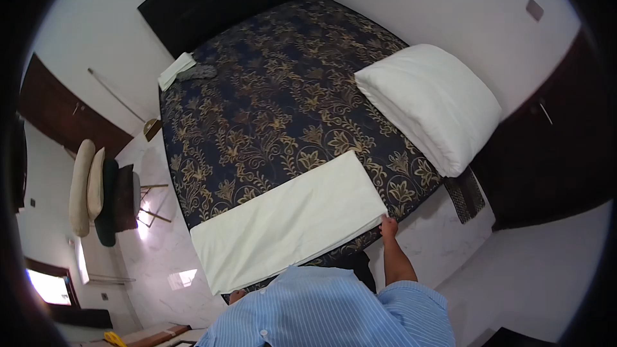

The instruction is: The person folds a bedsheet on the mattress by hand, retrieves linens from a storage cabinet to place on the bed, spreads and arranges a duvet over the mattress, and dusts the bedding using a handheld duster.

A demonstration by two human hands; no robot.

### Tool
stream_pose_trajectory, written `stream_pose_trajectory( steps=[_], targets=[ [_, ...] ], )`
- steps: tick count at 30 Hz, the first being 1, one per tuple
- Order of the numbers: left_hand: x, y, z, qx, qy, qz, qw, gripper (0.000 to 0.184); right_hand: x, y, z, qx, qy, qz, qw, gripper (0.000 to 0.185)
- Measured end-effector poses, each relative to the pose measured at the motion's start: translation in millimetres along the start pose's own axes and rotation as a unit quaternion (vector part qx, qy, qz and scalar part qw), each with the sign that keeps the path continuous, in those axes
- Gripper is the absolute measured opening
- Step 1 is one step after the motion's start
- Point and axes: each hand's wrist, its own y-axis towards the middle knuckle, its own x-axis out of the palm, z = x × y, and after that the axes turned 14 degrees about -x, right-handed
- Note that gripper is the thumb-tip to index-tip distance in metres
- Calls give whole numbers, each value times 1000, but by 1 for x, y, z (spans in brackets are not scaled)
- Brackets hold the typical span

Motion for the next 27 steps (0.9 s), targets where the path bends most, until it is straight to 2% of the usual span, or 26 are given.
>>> stream_pose_trajectory(
  steps=[2,3,6,7,8,10,11,14,15,18,22,25,27],
  targets=[
    [-17,-56,63,-13,8,-5,1000,27,-2,1,-8,-8,52,115,992,27],
    [-16,-53,65,-10,19,-7,1000,27,-3,0,-9,0,55,122,991,27],
    [-12,-45,65,28,3,-17,999,25,1,1,-16,-206,-46,230,950,28],
    [-11,-41,67,30,9,-17,999,25,0,0,-22,-201,-45,233,950,28],
    [-10,-38,69,36,22,-21,999,26,-5,-9,-38,-271,-127,228,927,27],
    [-9,-26,65,47,44,-29,998,26,-12,-24,-60,-402,-286,205,845,25],
    [-9,-23,66,52,55,-33,997,27,-10,-20,-54,-400,-285,205,847,25],
    [-6,-19,68,67,77,-45,994,28,-2,1,-33,-230,-249,107,935,21],
    [-5,-22,73,67,75,-43,994,28,-4,4,-33,-232,-248,105,935,21],
    [-3,-30,90,44,87,-37,995,30,-16,12,-39,-261,-45,21,964,17],
    [6,-13,70,66,108,-23,992,33,-35,26,4,-223,-71,17,972,16],
    [4,-24,68,74,133,-36,988,35,-25,43,20,-247,-205,68,945,23],
    [-1,-24,63,77,148,-42,985,36,-9,58,17,-256,-176,66,948,26]
  ],
)
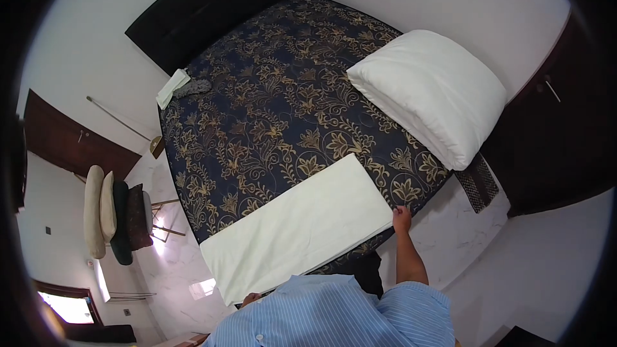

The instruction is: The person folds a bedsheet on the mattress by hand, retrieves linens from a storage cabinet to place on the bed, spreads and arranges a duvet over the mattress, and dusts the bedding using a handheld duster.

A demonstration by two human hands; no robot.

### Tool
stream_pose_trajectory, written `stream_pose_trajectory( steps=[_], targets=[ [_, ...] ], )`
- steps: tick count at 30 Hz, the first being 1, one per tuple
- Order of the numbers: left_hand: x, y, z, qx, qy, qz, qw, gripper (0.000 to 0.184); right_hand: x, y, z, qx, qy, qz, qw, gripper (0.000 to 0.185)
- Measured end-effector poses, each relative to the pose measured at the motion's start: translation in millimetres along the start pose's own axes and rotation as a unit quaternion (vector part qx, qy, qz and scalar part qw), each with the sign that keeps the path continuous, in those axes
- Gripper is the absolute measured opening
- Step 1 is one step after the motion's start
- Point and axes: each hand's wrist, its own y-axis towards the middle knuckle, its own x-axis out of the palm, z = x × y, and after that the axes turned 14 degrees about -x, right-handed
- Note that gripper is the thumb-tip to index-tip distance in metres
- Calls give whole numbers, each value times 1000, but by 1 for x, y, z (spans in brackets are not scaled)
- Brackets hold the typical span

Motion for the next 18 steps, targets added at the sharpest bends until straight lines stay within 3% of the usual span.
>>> stream_pose_trajectory(
  steps=[4,7,10,12,14,16,18],
  targets=[
    [4,2,-19,43,10,11,999,37,14,4,-15,-32,26,16,999,34],
    [-4,-3,-11,-26,-27,-33,999,35,11,1,-50,-83,-20,10,996,35],
    [-2,7,-1,-43,-38,-44,997,34,-12,10,-92,51,143,-207,966,47],
    [-3,10,11,-50,-47,-51,996,33,-4,14,-106,66,200,-227,951,50],
    [-3,1,46,-84,-285,-126,946,34,3,15,-120,108,310,-256,909,55],
    [-13,-20,96,-62,-333,-148,929,37,19,5,-151,61,334,-219,915,58],
    [-24,-37,145,-8,-357,-178,917,44,7,-20,-231,-21,279,-218,935,53]
  ],
)
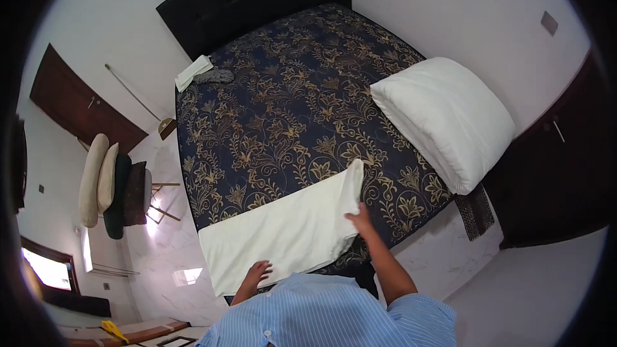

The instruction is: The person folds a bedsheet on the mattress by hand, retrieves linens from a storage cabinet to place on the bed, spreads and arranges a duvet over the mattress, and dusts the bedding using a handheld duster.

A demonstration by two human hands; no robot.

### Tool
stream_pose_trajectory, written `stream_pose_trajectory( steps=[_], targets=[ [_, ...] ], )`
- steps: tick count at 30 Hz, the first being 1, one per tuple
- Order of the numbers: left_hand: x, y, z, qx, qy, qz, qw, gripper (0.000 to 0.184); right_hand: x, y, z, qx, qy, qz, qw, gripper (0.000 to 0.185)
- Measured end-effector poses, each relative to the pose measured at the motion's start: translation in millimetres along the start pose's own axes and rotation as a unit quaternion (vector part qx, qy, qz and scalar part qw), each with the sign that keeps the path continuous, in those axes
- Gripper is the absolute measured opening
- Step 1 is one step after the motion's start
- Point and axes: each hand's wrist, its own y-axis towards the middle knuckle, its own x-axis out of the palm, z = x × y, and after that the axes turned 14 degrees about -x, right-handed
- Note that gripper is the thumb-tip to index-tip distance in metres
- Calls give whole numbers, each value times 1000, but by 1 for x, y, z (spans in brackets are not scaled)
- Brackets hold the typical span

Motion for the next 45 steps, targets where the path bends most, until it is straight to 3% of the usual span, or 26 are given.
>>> stream_pose_trajectory(
  steps=[1,2,3,5,7,9,14,16,17,18,19,21,22,23,24,25,27,30,32,35,39,40,41,42,45],
  targets=[
    [13,-2,15,24,23,-21,999,49,27,-3,13,-79,-42,-10,996,53],
    [26,2,20,118,33,-48,991,53,54,-9,5,-158,-81,-20,984,53],
    [39,7,26,211,44,-72,974,59,75,-20,-3,-149,-66,-55,985,55],
    [68,-29,58,385,291,85,872,67,113,-56,-61,-139,-26,-123,982,57],
    [90,-60,77,407,216,69,885,65,134,-85,-104,-146,-3,-165,975,57],
    [96,-78,89,439,76,20,895,61,141,-106,-149,-85,126,-264,953,50],
    [48,-65,75,382,12,28,924,51,137,-93,-174,10,268,-382,884,44],
    [37,-98,97,407,52,72,909,41,130,-80,-177,-107,239,-351,899,38],
    [32,-117,106,417,71,94,901,36,127,-73,-175,-111,237,-357,897,38],
    [27,-135,113,421,65,98,899,36,125,-65,-170,-149,224,-275,923,41],
    [20,-155,120,436,55,54,897,32,124,-58,-166,-187,210,-190,941,43],
    [4,-196,133,464,41,-36,884,26,122,-54,-157,-234,170,-191,938,46],
    [-6,-220,140,469,40,-34,881,26,121,-53,-154,-278,130,-184,934,50],
    [-17,-244,147,446,32,-114,887,26,121,-50,-153,-320,90,-176,926,53],
    [-26,-257,151,418,26,-193,887,28,119,-51,-161,-324,90,-177,925,53],
    [-33,-259,154,421,26,-192,886,28,114,-57,-175,-288,115,-243,919,57],
    [-44,-265,161,515,24,-252,819,35,100,-70,-213,-212,163,-371,889,65],
    [-54,-272,172,635,30,-336,695,45,76,-100,-283,-224,258,-380,860,65],
    [-55,-285,176,632,25,-354,689,46,74,-97,-302,-230,306,-382,841,65],
    [-54,-292,183,626,4,-386,678,48,66,-80,-317,-304,265,-345,848,60],
    [-63,-238,202,545,-175,-24,820,20,53,-69,-326,-376,210,-286,856,53],
    [-65,-229,220,593,65,275,754,19,58,-52,-327,-272,235,-284,889,49],
    [-70,-221,245,579,94,279,760,17,68,-29,-327,-164,257,-278,911,45],
    [-74,-216,269,565,120,284,766,16,78,-11,-330,-176,261,-239,919,45],
    [-73,-224,315,703,58,334,625,15,95,21,-356,-274,184,-137,934,44]
  ],
)
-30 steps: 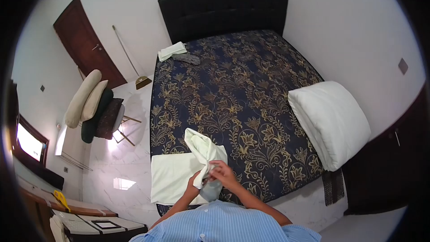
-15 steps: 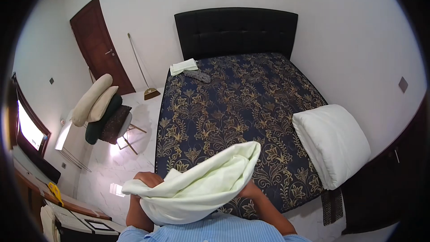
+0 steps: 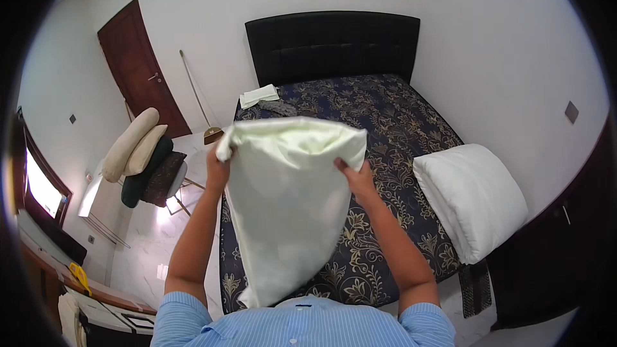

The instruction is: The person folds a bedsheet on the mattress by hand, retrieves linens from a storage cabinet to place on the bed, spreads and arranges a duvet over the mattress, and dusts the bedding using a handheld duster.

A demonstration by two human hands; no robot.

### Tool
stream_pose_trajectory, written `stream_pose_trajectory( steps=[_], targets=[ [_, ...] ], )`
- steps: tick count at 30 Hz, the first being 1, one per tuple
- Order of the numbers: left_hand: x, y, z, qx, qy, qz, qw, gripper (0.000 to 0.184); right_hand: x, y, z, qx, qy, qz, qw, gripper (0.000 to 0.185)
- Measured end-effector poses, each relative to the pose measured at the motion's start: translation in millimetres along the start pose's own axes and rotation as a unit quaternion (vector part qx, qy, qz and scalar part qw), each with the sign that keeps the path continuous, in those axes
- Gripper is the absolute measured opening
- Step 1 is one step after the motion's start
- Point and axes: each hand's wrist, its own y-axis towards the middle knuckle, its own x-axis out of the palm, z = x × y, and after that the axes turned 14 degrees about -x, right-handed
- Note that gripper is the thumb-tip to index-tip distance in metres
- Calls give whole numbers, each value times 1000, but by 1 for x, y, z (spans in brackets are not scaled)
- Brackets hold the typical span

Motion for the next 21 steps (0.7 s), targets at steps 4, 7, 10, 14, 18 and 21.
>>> stream_pose_trajectory(
  steps=[4,7,10,14,18,21],
  targets=[
    [-26,52,88,84,-34,108,990,20,16,26,-97,-157,98,20,983,38],
    [-44,48,134,115,-86,138,980,23,4,26,-113,-257,96,40,961,38],
    [-63,19,119,185,58,133,972,22,-35,0,-84,-274,-55,34,960,40],
    [-52,-70,71,2,-153,-235,960,27,-57,-70,-69,-272,-96,-247,925,41],
    [-19,-206,-54,-148,-37,-346,926,24,-94,-178,48,-113,-345,-306,880,24],
    [-7,-354,-158,-199,88,-371,903,33,-125,-288,141,117,-419,-383,815,24]
  ],
)
